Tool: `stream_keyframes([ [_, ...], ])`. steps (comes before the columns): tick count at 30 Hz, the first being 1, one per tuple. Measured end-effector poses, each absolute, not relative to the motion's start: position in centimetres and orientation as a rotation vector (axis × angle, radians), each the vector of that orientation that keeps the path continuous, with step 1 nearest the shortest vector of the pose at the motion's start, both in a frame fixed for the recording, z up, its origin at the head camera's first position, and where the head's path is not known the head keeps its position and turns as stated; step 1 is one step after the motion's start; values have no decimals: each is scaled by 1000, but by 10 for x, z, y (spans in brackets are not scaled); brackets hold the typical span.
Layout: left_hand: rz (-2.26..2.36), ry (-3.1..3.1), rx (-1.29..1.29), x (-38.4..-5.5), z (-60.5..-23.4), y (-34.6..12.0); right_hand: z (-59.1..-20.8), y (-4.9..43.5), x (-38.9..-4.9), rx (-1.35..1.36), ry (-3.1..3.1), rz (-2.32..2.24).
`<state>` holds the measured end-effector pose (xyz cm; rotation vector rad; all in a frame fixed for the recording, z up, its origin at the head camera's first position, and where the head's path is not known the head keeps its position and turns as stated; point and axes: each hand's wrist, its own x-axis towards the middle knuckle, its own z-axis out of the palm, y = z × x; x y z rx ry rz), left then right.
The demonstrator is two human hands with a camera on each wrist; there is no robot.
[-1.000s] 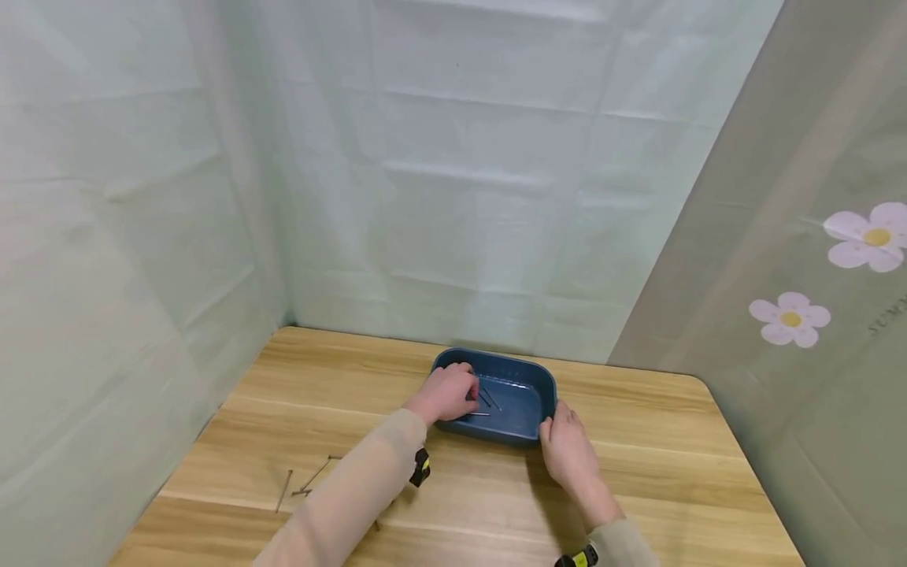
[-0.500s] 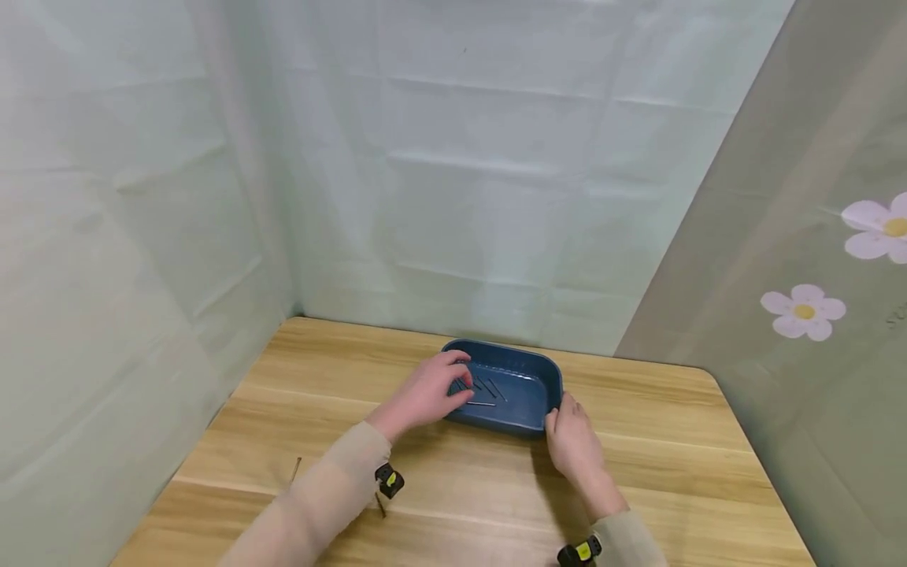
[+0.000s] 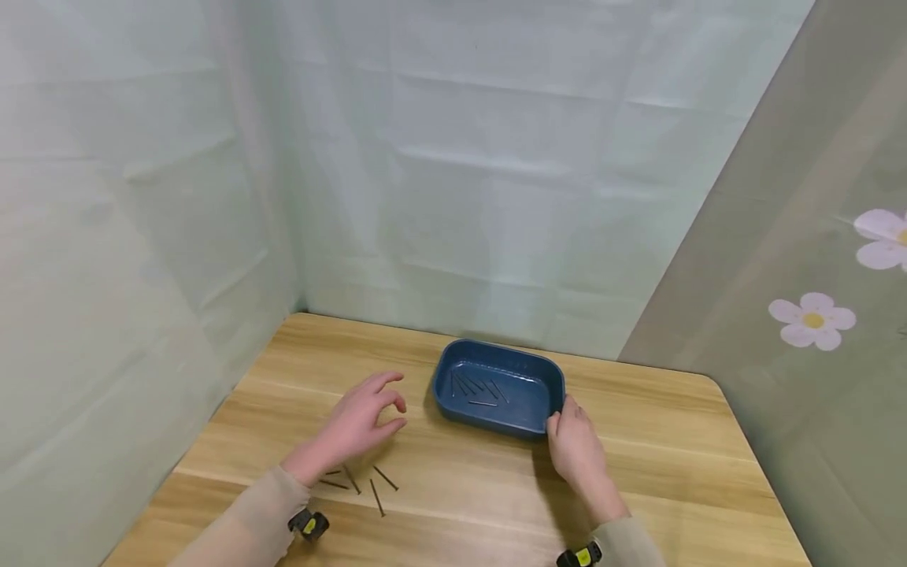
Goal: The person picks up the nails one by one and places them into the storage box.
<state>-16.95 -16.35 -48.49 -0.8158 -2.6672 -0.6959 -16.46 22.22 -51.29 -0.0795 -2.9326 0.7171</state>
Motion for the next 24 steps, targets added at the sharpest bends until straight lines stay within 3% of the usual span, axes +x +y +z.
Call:
stream_keyframes([
  [24,-603,-2797,-762,-157,-508,-254,-517,223,-166,-69,-2918,740],
])
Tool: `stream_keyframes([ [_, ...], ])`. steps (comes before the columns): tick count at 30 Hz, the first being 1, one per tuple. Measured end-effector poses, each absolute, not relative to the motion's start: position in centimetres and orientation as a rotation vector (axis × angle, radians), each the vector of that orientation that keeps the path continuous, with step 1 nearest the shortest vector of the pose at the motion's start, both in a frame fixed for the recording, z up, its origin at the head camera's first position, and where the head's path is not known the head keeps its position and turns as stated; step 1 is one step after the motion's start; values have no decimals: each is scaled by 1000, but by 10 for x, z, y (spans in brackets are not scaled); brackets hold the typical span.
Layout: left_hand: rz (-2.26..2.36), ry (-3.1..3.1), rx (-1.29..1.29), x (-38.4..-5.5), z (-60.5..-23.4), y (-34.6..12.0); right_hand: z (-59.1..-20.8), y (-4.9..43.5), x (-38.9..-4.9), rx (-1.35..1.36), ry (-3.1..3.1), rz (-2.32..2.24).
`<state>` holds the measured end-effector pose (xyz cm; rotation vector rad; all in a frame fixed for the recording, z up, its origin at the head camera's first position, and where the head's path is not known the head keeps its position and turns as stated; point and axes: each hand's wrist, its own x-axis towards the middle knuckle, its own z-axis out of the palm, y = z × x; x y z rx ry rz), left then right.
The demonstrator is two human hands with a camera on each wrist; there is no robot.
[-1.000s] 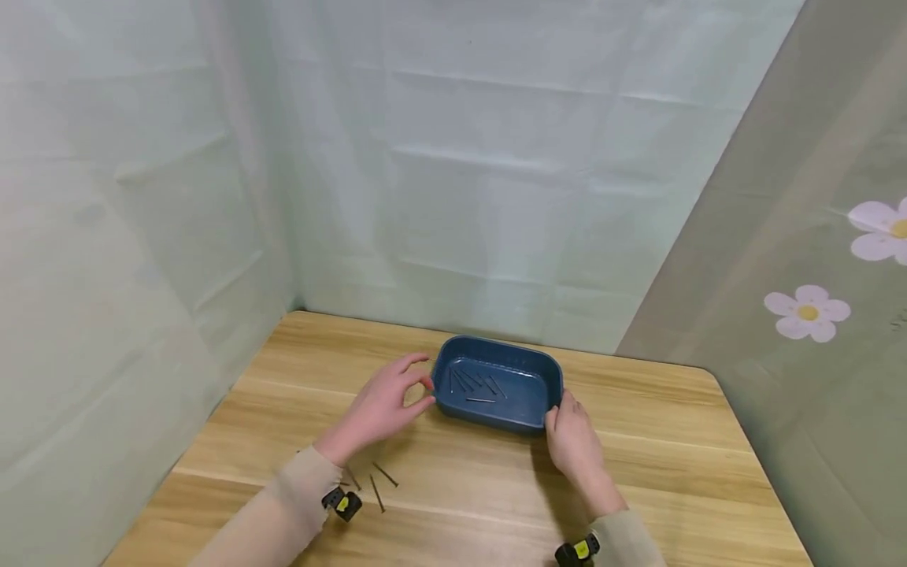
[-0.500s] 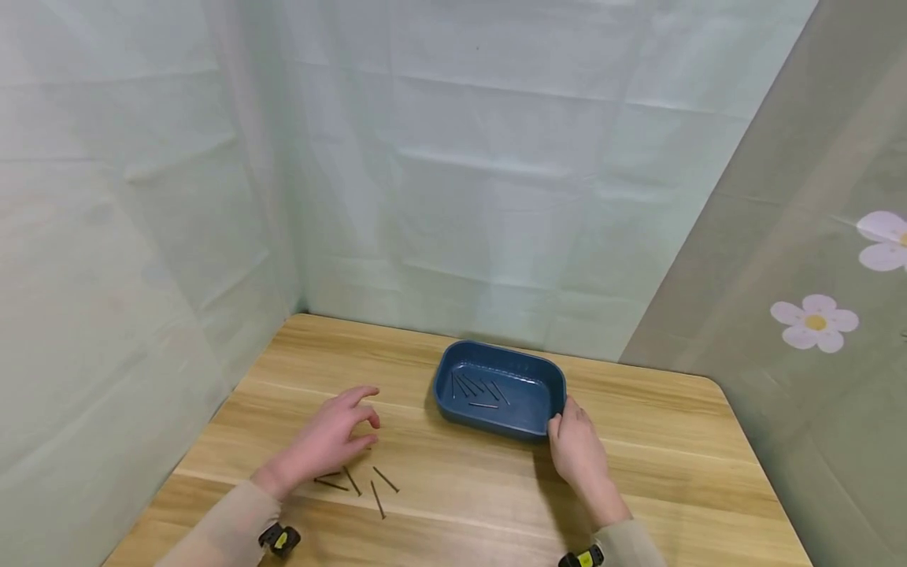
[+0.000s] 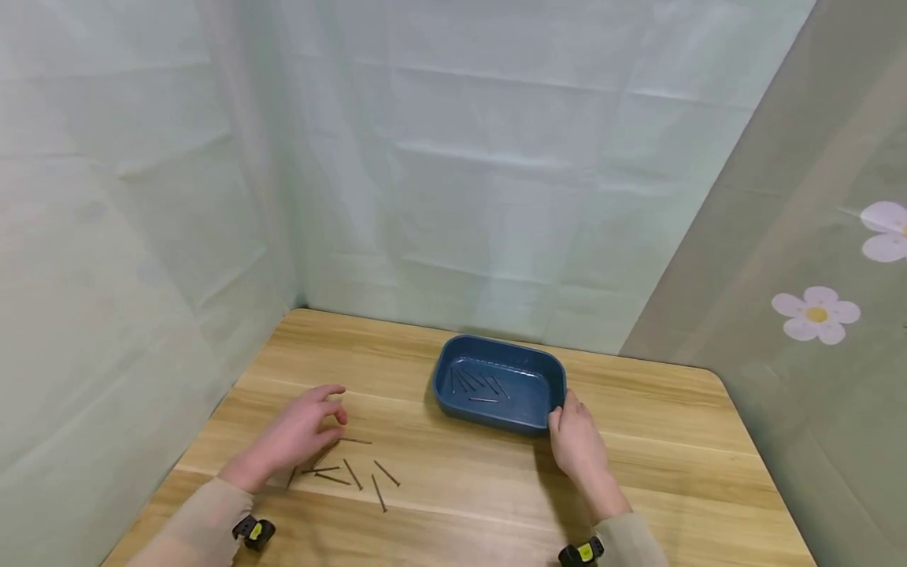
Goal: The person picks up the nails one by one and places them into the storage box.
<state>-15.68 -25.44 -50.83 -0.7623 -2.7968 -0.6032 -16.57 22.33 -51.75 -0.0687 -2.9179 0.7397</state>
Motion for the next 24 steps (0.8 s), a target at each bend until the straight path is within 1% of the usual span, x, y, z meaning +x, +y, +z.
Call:
stream_keyframes([
  [13,-508,-2892,-810,-157,-521,-245,-518,223,-166,-63,-2924,739],
  [19,-530,-2935,-821,-151,-523,-239,-524,222,-161,11,-2907,637],
  [24,-548,-2963,-792,-148,-524,-239,-527,219,-158,23,-2892,598],
])
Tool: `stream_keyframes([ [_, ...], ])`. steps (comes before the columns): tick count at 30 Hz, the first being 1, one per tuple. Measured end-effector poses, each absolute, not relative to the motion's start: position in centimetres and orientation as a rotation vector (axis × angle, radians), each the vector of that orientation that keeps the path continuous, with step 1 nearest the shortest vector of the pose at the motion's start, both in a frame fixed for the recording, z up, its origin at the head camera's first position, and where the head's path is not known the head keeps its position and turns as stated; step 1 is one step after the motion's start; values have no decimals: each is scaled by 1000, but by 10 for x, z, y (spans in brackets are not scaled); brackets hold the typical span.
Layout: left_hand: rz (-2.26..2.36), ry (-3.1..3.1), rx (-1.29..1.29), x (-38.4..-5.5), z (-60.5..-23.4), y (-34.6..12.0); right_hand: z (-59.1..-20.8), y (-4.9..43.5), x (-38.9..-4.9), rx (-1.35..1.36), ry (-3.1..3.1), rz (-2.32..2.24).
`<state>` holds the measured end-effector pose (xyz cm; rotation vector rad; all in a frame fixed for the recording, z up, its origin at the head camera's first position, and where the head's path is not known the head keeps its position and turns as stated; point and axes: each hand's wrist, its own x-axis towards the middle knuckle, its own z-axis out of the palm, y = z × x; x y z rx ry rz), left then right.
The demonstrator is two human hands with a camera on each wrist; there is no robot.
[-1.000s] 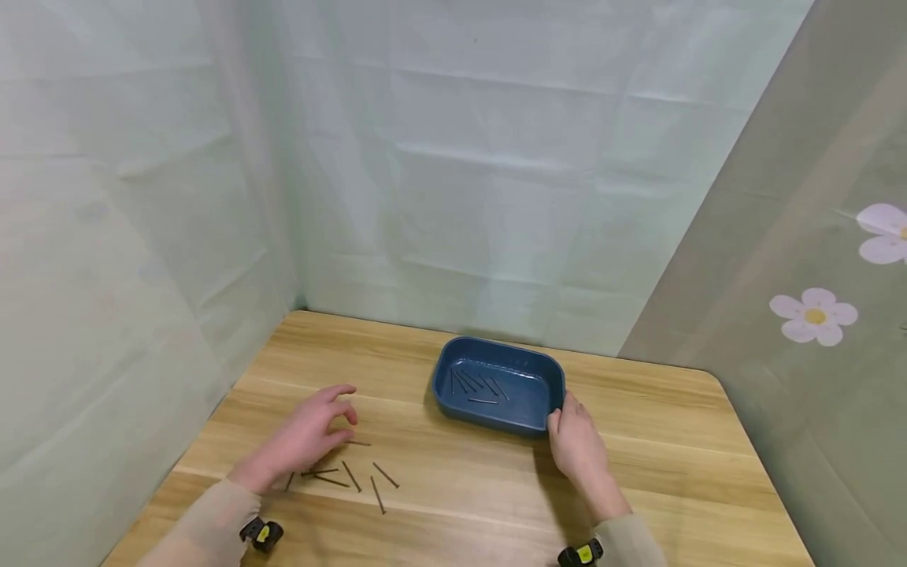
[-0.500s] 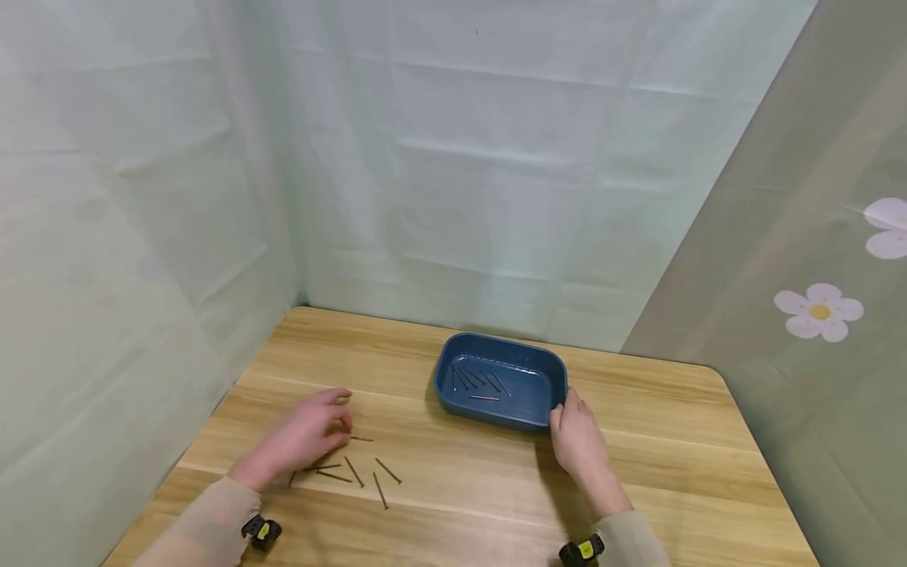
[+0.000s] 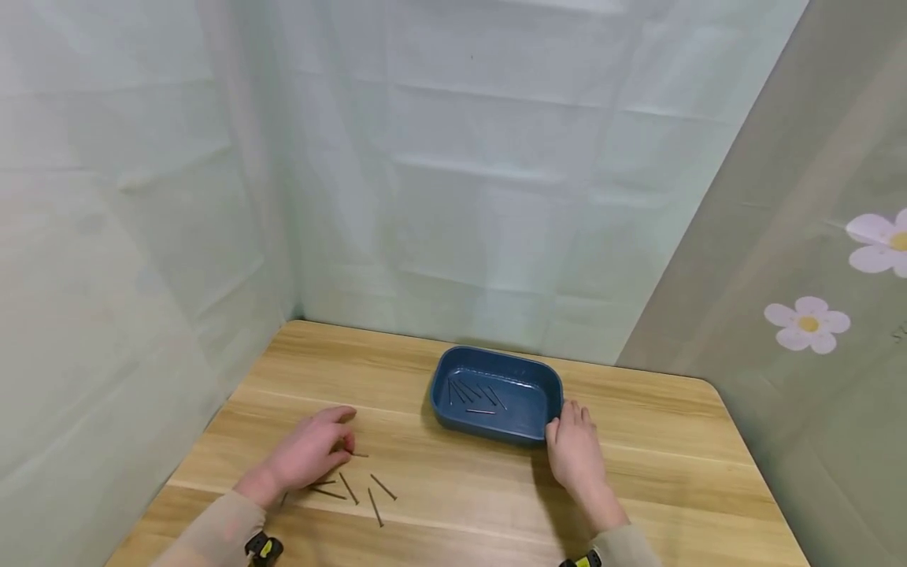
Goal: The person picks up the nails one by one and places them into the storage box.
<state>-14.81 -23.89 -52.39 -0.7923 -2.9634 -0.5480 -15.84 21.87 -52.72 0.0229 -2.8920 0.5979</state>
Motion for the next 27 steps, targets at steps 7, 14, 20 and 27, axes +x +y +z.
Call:
stream_keyframes([
  [7,-431,-2934,-808,-149,-527,-239,-525,216,-161,49,-2892,605],
  [14,-328,-2946,-867,-147,-524,-233,-521,217,-156,48,-2927,629],
  [20,-329,-2972,-857,-145,-522,-235,-525,213,-158,51,-2913,657],
  [27,-337,-2979,-853,-145,-526,-232,-524,216,-159,38,-2903,642],
])
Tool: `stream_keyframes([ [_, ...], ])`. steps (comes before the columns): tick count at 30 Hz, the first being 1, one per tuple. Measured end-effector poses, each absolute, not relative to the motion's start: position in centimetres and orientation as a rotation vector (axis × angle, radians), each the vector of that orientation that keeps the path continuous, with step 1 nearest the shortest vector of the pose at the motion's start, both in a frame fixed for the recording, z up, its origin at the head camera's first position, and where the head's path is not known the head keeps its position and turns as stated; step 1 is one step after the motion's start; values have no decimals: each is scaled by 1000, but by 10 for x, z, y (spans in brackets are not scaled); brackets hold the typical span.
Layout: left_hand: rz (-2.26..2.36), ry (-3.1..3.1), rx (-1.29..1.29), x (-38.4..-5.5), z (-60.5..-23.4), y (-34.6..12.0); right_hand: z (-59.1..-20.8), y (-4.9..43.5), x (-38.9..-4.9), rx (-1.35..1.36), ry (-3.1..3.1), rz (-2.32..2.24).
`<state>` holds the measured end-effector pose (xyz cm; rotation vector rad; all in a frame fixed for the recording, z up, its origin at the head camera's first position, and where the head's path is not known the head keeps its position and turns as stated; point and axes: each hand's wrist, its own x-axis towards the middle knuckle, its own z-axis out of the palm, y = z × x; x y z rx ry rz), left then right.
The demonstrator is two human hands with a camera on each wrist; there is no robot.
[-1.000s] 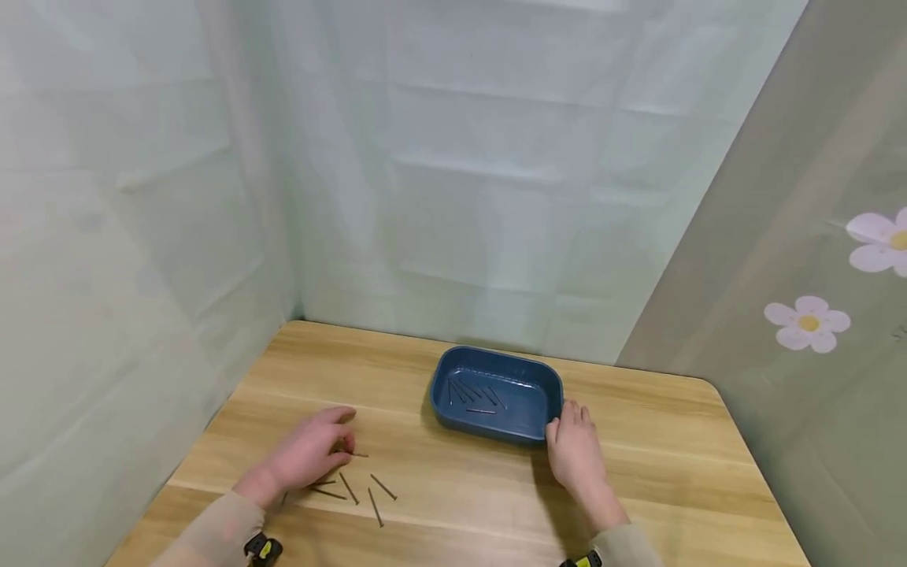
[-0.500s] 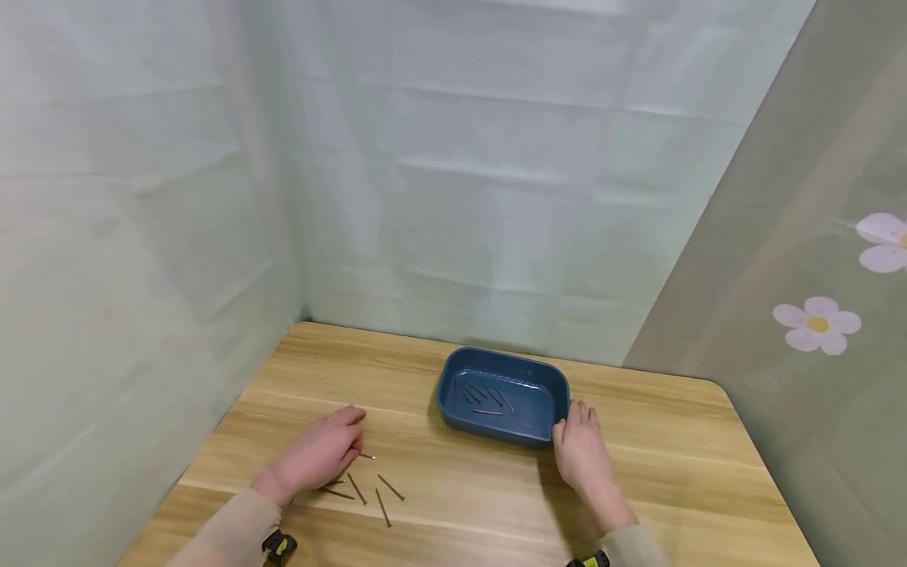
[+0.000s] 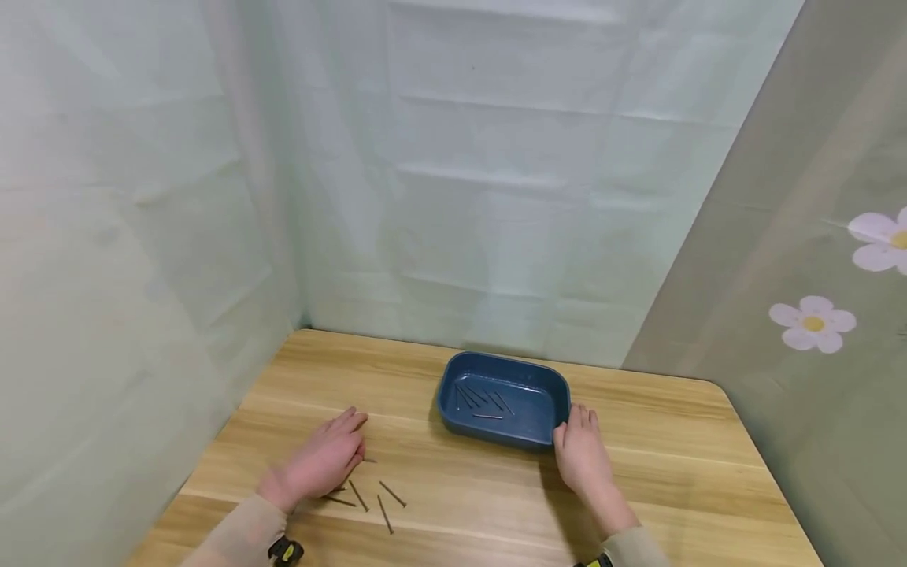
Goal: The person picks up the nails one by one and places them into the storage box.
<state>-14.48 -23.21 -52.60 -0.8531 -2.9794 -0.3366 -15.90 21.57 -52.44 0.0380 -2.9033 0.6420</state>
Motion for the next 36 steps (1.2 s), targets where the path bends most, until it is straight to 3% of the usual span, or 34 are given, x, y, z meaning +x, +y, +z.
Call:
stream_keyframes([
  [19,-441,-2865,-838,-146,-527,-225,-525,219,-159,59,-2892,631],
  [36,-724,-2679,-849,-160,-506,-164,-524,217,-158,72,-2848,688],
])
